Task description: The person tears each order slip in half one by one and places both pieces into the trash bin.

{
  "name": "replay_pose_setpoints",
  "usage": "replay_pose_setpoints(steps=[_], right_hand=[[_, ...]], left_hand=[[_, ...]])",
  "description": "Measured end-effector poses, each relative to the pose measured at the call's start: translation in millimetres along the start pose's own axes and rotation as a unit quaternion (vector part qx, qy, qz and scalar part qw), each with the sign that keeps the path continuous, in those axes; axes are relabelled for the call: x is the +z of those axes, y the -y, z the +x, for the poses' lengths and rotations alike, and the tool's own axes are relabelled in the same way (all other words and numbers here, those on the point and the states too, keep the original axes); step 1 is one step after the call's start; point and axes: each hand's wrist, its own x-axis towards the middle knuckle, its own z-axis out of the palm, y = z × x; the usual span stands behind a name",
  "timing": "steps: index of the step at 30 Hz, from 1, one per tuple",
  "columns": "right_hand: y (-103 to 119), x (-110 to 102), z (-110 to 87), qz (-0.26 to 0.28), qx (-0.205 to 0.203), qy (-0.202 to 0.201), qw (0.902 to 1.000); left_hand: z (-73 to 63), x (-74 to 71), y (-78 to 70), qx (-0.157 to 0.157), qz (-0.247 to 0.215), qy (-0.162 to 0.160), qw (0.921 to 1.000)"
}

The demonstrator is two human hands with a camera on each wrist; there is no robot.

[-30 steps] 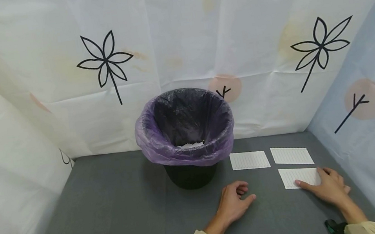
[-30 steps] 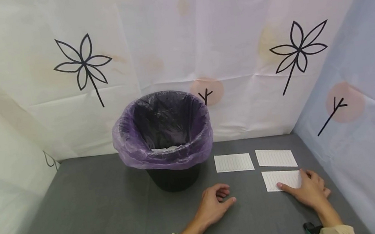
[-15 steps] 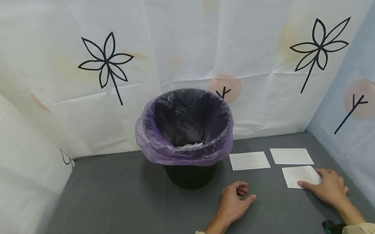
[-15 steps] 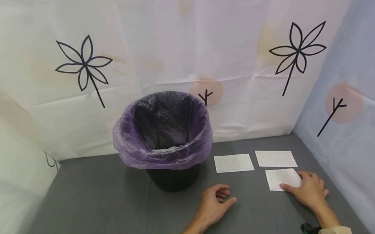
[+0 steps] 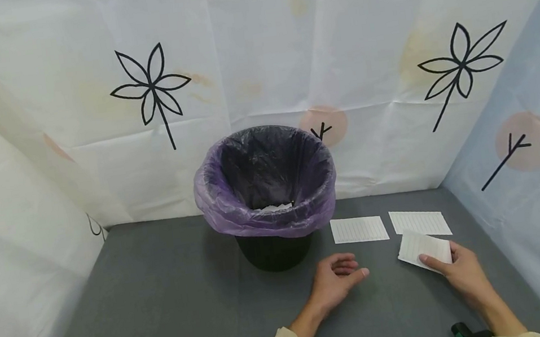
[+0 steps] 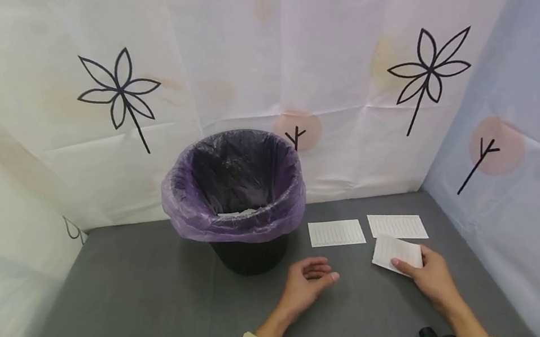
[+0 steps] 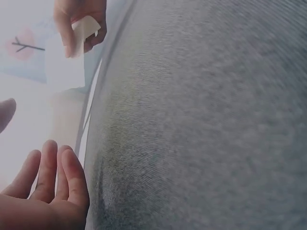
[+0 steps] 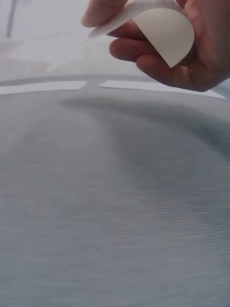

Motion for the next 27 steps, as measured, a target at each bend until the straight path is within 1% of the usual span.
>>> replay_pose_setpoints(steps=[7,12,14,16,18,22,27], right_hand=[[21.3,25.5,-19.9,0.068,-0.027,0.052,0.9959],[33.6,41.7,-30.5,0.108,-0.062,0.085,0.9886],[37.5,46.9,-33.3,0.115,-0.070,0.098,0.9861],[41.0,51.2,-35.4,0.121,-0.071,0.107,0.9844],[42.8,54.4,-36.8,0.124,-0.072,0.116,0.9828],[44.5,58.4,-37.8,0.132,-0.073,0.132,0.9797],[47.2,61.9,-37.4,0.140,-0.056,0.148,0.9774]], left_hand=[[4.8,2.4,-0.6,-0.024,-0.050,0.010,0.9984],[4.7,4.4,-2.7,-0.021,-0.082,0.023,0.9961],[5.2,4.8,-3.6,-0.019,-0.088,0.027,0.9956],[5.7,5.4,-4.4,-0.023,-0.093,0.024,0.9951],[6.2,5.5,-4.3,-0.031,-0.093,0.020,0.9950],[5.9,5.4,-4.9,-0.036,-0.076,0.012,0.9964],[4.4,3.2,-5.6,-0.030,-0.065,0.006,0.9974]])
